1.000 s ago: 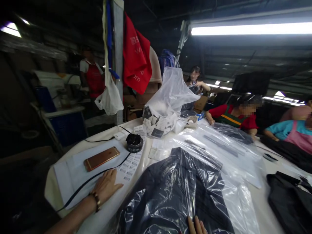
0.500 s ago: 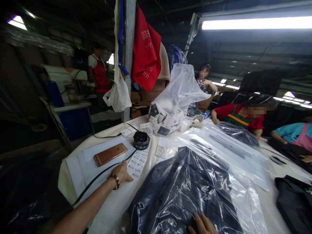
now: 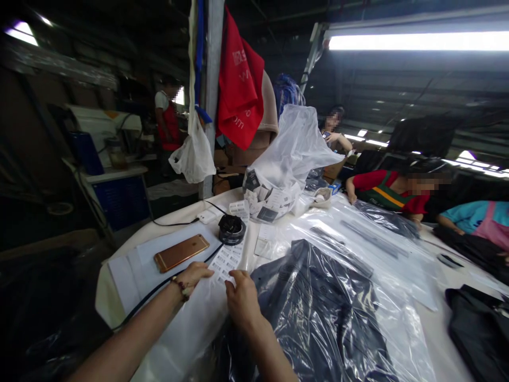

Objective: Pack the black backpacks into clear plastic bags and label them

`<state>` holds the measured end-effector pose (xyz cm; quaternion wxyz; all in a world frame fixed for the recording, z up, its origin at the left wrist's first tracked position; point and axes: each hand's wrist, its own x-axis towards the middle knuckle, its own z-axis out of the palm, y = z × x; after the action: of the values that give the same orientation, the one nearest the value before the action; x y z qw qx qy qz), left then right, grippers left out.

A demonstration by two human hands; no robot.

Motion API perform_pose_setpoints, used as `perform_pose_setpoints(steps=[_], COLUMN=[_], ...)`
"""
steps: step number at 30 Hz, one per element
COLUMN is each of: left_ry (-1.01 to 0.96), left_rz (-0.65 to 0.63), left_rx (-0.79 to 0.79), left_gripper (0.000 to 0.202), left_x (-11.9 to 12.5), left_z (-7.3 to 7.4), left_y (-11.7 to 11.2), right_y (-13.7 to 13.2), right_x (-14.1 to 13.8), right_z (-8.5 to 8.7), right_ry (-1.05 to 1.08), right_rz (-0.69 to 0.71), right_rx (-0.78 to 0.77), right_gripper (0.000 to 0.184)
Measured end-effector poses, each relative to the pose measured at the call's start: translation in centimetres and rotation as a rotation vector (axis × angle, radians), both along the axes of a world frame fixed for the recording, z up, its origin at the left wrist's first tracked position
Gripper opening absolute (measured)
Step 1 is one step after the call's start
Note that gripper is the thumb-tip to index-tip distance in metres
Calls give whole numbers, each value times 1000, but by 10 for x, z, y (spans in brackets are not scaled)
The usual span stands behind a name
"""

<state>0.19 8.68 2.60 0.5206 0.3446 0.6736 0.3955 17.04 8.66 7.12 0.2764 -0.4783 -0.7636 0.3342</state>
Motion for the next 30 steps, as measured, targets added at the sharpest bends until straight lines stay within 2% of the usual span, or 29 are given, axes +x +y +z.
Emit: perform_pose_setpoints(steps=[3, 6, 10, 17, 25, 30], left_ry=[-242, -416, -570, -690, -685, -627], left_rz=[-34, -98, -164, -175, -135, -132], left_rx=[17, 33, 45, 88, 152, 143], left_gripper=[16, 24, 32, 35, 27, 31], left_x=[2, 6, 7, 8, 13, 13], left_z=[0, 1, -2, -5, -5, -7], left_y=[-6, -15, -20, -12, -11, -13], right_y=[10, 12, 11, 12, 12, 14], right_x=[-19, -27, -25, -22, -23, -24], right_z=[-25, -45, -61, -61, -59, -60], right_ry=[40, 120, 264, 563, 736, 819], right_rz=[-83, -158, -201, -233, -325, -361], right_rx=[-73, -130, -236, -510, -593, -628], right_gripper=[30, 37, 42, 40, 35, 34])
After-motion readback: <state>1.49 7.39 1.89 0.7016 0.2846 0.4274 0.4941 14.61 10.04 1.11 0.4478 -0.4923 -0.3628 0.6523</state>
